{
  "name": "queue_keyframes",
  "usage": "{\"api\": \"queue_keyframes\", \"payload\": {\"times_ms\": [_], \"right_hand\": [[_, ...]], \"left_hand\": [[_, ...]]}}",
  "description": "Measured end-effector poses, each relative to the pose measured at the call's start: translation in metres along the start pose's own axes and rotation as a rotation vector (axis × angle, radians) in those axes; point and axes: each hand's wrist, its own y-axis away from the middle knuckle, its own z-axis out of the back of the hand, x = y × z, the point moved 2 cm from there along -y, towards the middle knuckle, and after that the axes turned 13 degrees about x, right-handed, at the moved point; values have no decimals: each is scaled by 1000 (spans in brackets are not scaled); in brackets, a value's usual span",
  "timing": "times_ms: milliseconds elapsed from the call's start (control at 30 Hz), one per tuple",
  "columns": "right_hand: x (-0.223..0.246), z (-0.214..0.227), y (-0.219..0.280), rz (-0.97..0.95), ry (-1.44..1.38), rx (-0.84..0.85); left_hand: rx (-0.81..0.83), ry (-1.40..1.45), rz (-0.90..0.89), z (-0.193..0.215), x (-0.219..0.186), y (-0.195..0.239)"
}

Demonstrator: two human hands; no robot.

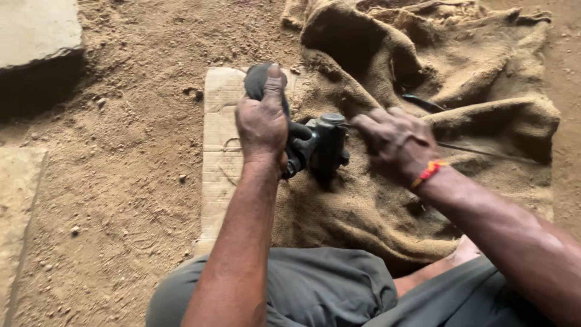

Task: The person sits on the ground and cleans a dark mechanical part using a rag and a metal file. They wipe the part with the rag and scrape its surface with the file repeatedly.

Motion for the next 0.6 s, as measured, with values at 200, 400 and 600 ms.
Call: {"api": "queue_keyframes", "payload": {"times_ms": [200,400,600], "right_hand": [[1,-14,2,22,64,-130],[7,-21,-4,84,134,-88],[3,-12,-1,11,133,-69]], "left_hand": [[61,57,35,-14,-2,5],[38,124,99,-7,-4,8],[56,-64,16,-20,-1,3]]}}
